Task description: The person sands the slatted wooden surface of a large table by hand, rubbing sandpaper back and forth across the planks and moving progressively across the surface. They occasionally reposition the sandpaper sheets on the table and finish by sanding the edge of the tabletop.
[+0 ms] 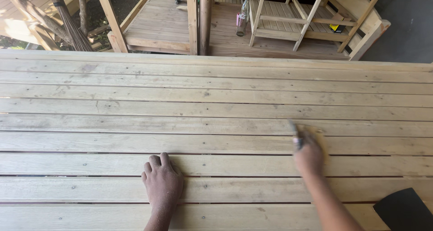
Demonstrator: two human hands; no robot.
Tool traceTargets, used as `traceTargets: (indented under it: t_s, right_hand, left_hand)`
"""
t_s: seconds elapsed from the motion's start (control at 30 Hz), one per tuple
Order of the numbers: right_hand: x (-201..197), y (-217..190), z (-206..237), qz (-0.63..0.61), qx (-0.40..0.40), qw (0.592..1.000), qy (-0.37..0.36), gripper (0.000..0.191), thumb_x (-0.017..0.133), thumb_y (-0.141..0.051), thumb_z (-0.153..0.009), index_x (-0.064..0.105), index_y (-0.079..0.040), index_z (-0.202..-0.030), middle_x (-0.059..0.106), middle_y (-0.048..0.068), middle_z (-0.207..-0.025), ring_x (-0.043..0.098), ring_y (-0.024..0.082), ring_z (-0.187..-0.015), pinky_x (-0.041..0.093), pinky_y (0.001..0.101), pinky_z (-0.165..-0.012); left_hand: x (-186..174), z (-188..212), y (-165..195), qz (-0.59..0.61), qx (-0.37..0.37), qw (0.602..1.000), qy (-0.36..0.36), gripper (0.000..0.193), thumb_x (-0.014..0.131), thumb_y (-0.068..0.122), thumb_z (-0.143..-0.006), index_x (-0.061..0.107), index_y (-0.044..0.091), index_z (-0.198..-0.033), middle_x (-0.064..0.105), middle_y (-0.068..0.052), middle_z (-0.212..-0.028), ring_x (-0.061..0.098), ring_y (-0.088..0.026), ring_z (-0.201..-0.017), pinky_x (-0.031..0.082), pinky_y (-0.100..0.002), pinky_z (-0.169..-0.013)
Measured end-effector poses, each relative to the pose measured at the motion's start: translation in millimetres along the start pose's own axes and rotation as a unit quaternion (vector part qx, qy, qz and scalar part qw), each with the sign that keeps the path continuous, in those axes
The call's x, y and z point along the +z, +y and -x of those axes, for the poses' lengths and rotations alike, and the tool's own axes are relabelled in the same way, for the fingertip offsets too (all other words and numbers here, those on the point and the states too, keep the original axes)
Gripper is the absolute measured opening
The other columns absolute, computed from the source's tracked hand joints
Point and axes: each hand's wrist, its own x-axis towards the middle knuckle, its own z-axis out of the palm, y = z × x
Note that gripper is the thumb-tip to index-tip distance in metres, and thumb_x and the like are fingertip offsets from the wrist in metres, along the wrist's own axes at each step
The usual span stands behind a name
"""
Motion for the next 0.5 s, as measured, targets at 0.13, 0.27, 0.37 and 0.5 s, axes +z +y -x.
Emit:
traceTargets:
  t_s: [0.13, 0.27, 0.37, 0.5]
  right_hand:
    - [41, -116, 42, -0.050, -0.071, 0.996, -0.036, 0.036, 0.053, -0.014, -0.103, 0.062, -0.004, -0.136, 0.069, 0.017, -0.126, 0.068, 0.028, -0.112, 0.057, 0.0404, -0.097]
    - [71, -194, 53, -0.079, -0.174, 0.980, -0.046, 0.032, 0.054, -0.028, -0.103, 0.066, -0.009, -0.125, 0.069, 0.012, -0.129, 0.065, 0.032, -0.120, 0.053, 0.0462, -0.099]
    - [49, -164, 42, -0.102, -0.144, 0.982, -0.061, 0.036, 0.053, -0.031, -0.103, 0.066, -0.009, -0.128, 0.069, 0.011, -0.131, 0.065, 0.034, -0.118, 0.052, 0.0479, -0.100]
    - [-7, -59, 15, -0.009, 0.021, 0.995, -0.098, 0.042, 0.051, -0.034, -0.103, 0.061, -0.012, -0.137, 0.067, 0.010, -0.130, 0.068, 0.031, -0.112, 0.055, 0.0463, -0.094]
  left_hand:
    - [0, 2, 1, -0.008, 0.001, 1.000, -0.001, 0.029, 0.045, 0.025, -0.100, 0.054, 0.008, -0.122, 0.055, -0.016, -0.120, 0.054, -0.031, -0.112, 0.044, -0.048, -0.097]
    - [-4, 3, -3, 0.024, 0.007, 1.000, 0.011, 0.028, 0.046, 0.025, -0.099, 0.056, 0.008, -0.120, 0.056, -0.015, -0.119, 0.054, -0.031, -0.114, 0.044, -0.049, -0.099]
    - [-6, 2, -6, 0.050, 0.018, 0.998, 0.028, 0.029, 0.047, 0.027, -0.099, 0.057, 0.007, -0.118, 0.056, -0.015, -0.118, 0.054, -0.031, -0.113, 0.043, -0.049, -0.099]
    - [-2, 2, -5, 0.050, 0.014, 0.998, 0.035, 0.029, 0.047, 0.028, -0.099, 0.057, 0.008, -0.117, 0.057, -0.015, -0.118, 0.055, -0.031, -0.112, 0.043, -0.050, -0.099]
